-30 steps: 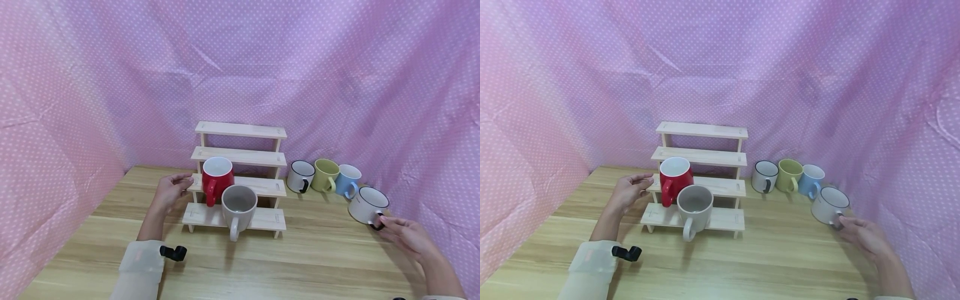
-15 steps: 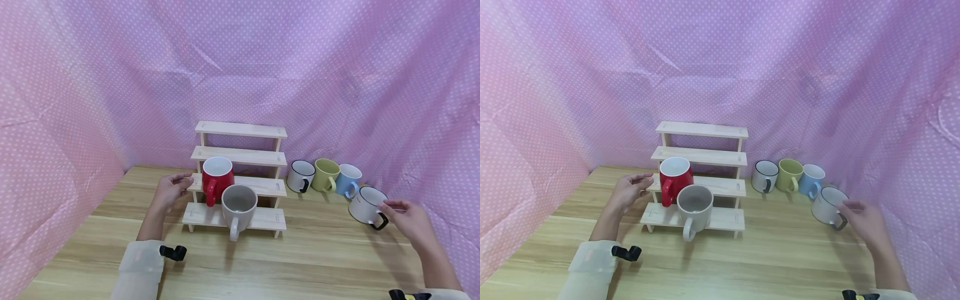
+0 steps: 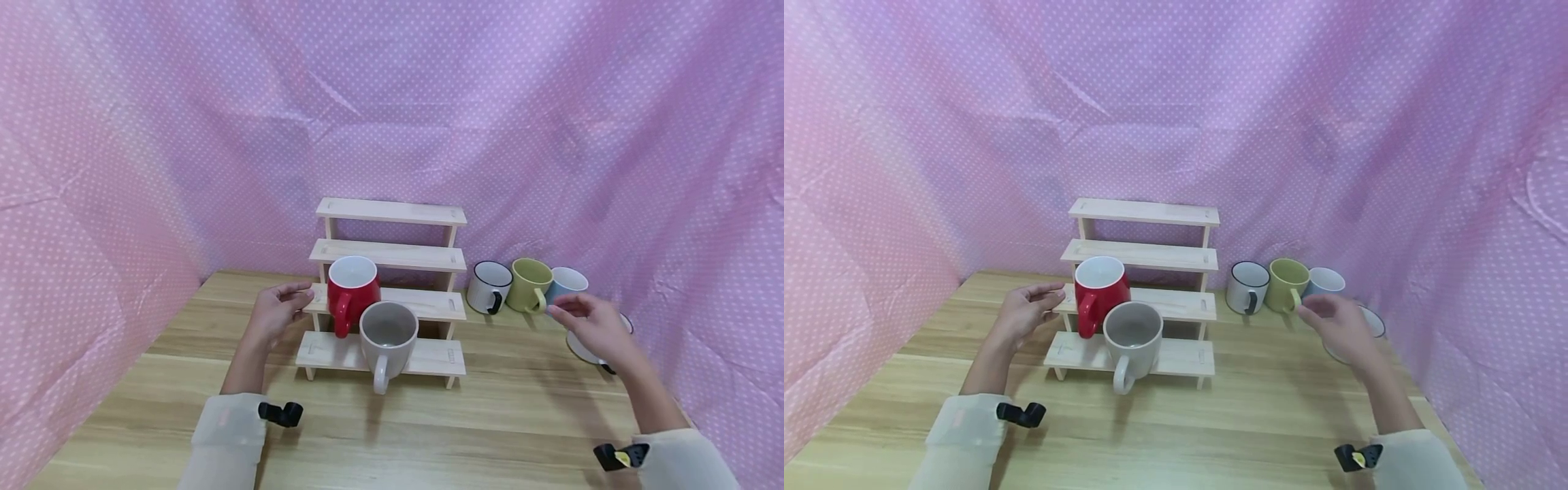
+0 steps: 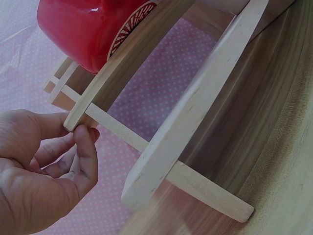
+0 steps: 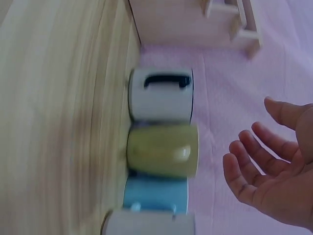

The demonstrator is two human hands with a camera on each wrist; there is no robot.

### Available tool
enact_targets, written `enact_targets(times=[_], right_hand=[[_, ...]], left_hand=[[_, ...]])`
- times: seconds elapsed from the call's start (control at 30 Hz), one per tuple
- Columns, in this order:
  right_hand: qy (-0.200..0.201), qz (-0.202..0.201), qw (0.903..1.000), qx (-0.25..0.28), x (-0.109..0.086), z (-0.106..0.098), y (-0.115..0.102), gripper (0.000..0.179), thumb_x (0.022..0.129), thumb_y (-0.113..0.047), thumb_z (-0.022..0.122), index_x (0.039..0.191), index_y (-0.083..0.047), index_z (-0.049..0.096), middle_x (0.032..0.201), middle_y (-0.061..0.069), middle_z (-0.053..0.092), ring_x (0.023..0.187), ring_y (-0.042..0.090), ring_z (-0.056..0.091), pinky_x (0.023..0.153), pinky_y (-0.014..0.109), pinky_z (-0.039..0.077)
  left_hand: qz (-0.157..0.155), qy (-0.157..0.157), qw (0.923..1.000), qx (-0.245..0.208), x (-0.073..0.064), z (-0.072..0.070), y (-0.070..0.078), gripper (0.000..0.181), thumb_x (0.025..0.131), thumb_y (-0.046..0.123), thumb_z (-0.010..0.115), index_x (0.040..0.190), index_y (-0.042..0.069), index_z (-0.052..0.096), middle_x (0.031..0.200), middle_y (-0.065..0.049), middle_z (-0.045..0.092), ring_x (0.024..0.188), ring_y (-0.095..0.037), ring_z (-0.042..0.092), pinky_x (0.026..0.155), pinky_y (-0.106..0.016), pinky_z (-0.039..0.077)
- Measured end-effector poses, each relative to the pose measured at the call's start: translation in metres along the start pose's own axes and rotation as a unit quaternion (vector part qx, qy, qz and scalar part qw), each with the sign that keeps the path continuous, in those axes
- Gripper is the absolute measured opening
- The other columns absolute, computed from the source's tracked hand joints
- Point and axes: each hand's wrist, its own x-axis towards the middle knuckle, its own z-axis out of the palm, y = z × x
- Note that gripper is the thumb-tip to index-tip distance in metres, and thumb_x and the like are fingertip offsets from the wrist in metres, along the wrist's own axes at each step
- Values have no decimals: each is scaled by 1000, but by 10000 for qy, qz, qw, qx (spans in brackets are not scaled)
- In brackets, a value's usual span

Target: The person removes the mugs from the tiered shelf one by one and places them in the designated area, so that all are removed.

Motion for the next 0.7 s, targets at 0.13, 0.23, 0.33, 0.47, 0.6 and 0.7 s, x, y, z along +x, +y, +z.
enact_targets(times=[0.13, 0.23, 0.33, 0.47, 0.6, 0.7], right_hand=[[-176, -418, 9990, 33, 11, 19, -18, 33, 101, -29, 68, 117, -1, 69, 108, 13, 73, 94, 6, 64, 74, 19, 53], [-356, -606, 9975, 71, 17, 34, -33, 31, 101, -29, 69, 116, -2, 70, 105, 10, 73, 95, 19, 67, 73, 25, 56], [-619, -779, 9948, 209, 23, 47, -51, 27, 101, -26, 69, 116, -4, 70, 103, 8, 73, 92, 24, 69, 72, 28, 58], [-843, -1085, 9900, 327, 28, 62, -77, 23, 99, -22, 71, 114, -5, 70, 98, 4, 72, 87, 22, 68, 69, 29, 58], [-1078, -1342, 9842, 425, 30, 74, -102, 24, 99, -22, 71, 115, -4, 70, 98, 1, 71, 90, 18, 66, 74, 33, 58], [-1309, -1567, 9775, 528, 31, 83, -120, 25, 99, -23, 71, 117, -5, 70, 101, 0, 71, 96, 17, 66, 79, 37, 57]], left_hand=[[38, -15, 10000, 47, 0, 0, 0, 44, 100, 17, 70, 138, -4, 60, 108, -5, 66, 89, -7, 63, 81, -27, 60], [66, -32, 10000, 57, -1, 0, 0, 44, 100, 17, 69, 137, -4, 59, 108, -5, 67, 90, -7, 63, 79, -24, 59], [81, -44, 10000, 37, -1, 1, 0, 45, 100, 17, 69, 138, -5, 59, 109, -6, 67, 90, -6, 63, 76, -21, 58], [56, -23, 10000, 79, -2, 0, 0, 46, 100, 18, 70, 139, -4, 59, 110, -6, 67, 90, -6, 63, 76, -21, 58], [20, -10, 9999, 128, -3, 0, 0, 46, 100, 19, 70, 139, -2, 59, 110, -5, 68, 89, -6, 62, 75, -22, 58], [-6, -7, 9999, 125, -3, 0, 0, 47, 99, 20, 71, 140, -1, 59, 111, -6, 67, 89, -6, 62, 75, -22, 58]])
